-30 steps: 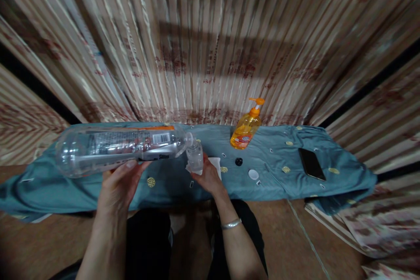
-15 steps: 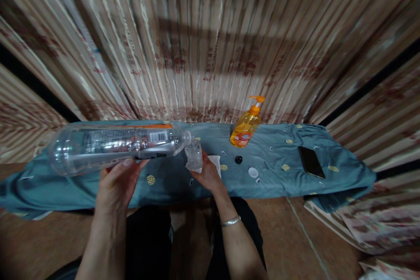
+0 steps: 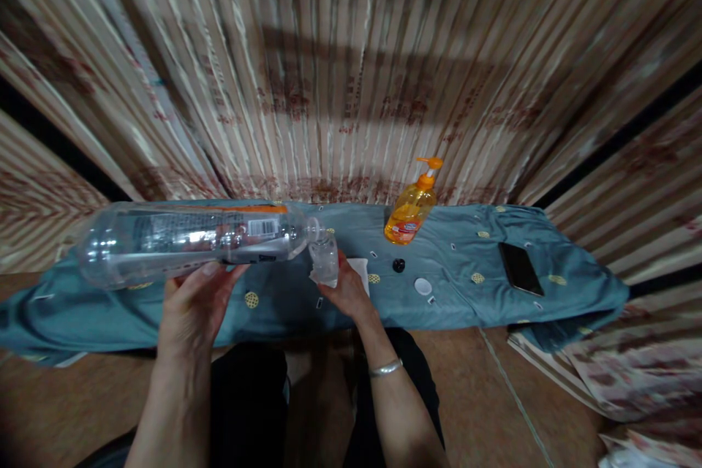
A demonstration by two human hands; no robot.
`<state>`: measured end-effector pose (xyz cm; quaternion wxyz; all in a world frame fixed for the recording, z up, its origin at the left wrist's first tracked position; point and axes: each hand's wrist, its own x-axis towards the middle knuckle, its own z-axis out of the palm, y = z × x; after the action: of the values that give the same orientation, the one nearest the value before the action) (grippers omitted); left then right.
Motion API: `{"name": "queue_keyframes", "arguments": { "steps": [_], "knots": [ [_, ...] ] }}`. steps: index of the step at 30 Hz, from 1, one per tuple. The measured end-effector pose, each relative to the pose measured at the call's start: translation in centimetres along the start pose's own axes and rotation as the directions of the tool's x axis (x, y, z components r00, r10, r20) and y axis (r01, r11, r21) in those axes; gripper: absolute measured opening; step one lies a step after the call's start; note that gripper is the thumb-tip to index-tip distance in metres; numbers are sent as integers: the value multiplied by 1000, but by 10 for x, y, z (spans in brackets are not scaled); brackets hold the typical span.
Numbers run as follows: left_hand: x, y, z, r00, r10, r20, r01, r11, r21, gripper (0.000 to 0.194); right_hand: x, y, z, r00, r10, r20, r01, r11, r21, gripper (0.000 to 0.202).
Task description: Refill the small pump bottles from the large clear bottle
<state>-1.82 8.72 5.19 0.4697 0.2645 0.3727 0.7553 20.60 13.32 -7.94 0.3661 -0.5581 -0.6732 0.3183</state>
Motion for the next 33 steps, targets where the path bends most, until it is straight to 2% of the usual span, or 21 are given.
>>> {"name": "queue_keyframes", "arguments": {
  "steps": [8, 17, 22, 33],
  "knots": [
    [0, -1, 0, 1000, 3, 5, -3, 1000, 16, 57, 0, -1, -1, 1000, 8, 11, -8, 1000, 3, 72],
    [0, 5, 9, 1000, 23, -13, -23, 1000, 14, 61, 1, -1, 1, 1000, 16, 16, -16, 1000, 3, 73],
    [0, 5, 9, 1000, 19, -7, -19, 999, 30, 65, 1, 2, 2, 1000, 11, -17, -11, 1000, 11, 74],
    [4, 4, 7, 1000, 22, -16, -21, 999, 35, 65, 0, -1, 2, 1000, 11, 0, -11, 1000, 4, 69]
  ]
}}
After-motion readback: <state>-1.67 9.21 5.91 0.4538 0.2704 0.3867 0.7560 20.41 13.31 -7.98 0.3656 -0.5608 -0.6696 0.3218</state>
